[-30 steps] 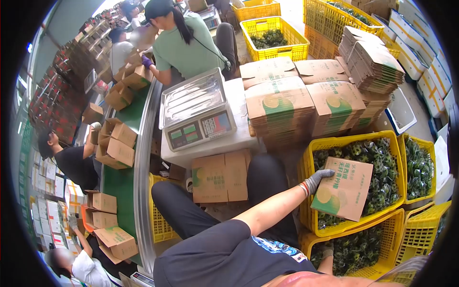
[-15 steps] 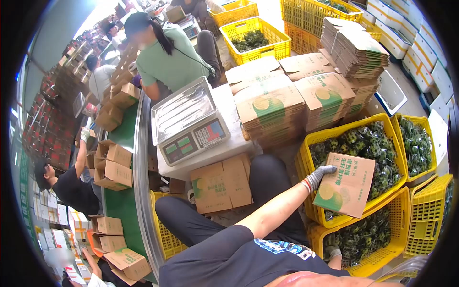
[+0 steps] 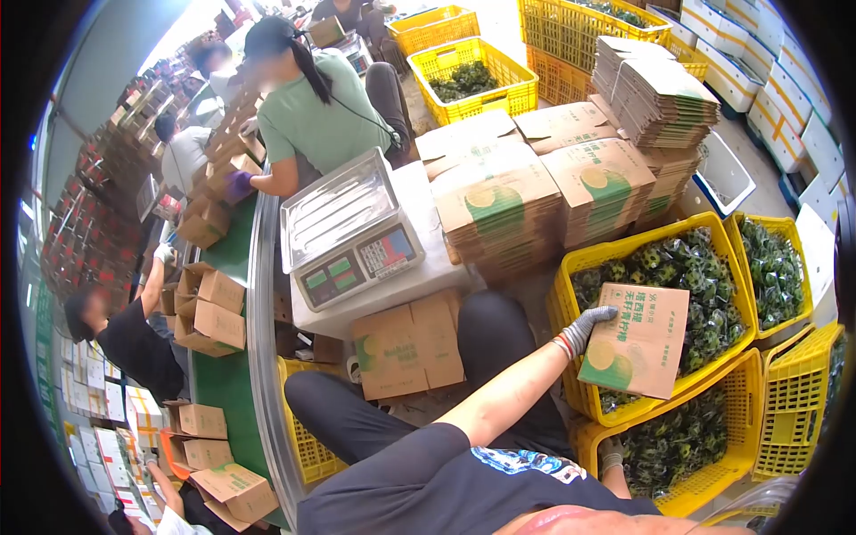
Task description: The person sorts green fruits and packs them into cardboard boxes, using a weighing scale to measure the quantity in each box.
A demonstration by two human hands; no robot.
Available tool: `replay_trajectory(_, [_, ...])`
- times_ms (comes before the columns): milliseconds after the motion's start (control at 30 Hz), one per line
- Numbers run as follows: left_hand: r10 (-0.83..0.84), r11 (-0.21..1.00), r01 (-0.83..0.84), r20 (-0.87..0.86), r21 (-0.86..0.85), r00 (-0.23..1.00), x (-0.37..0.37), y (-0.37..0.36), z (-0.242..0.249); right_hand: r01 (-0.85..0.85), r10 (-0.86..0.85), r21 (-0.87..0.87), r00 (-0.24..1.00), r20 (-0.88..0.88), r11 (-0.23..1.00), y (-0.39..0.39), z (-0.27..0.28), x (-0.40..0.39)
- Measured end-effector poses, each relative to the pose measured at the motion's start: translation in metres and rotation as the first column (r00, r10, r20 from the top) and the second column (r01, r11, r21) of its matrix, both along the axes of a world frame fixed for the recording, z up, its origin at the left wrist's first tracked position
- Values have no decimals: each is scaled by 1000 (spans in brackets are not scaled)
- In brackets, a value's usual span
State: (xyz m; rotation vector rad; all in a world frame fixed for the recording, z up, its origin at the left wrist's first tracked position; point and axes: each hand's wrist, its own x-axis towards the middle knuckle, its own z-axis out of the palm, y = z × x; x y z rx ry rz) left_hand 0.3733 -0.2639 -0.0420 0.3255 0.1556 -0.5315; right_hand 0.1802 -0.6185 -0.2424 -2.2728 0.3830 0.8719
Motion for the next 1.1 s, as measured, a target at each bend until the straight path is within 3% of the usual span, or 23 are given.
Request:
replay_trajectory(67, [17,1000,-17,-3,2,1000,3,6,0,-26,23,99,999,28,995,-38,-70,-6])
replay_trajectory(200, [74,997,-74,-23,-6,997,2,12,10,321,-343,-129,912,-224,938,-9,85,-16])
replay_trajectory(300, [75,997,-75,-17,-21,997,1,6,14,118,-128,-271,992,-17,955,-53,-2,-58])
replay_trajectory(367, [49,998,-49,-14,-31,999,-1,0,8,5,28,-360,996,87,933,-36,0,-61])
replay_trajectory(500, [42,999,-41,3,-23,999,3,2,11,55,-75,-244,994,-74,968,-20,3,-46])
replay_trajectory(1100, [61,998,-61,-30,-1,998,5,2,5,246,-251,-53,954,-163,968,0,18,-48])
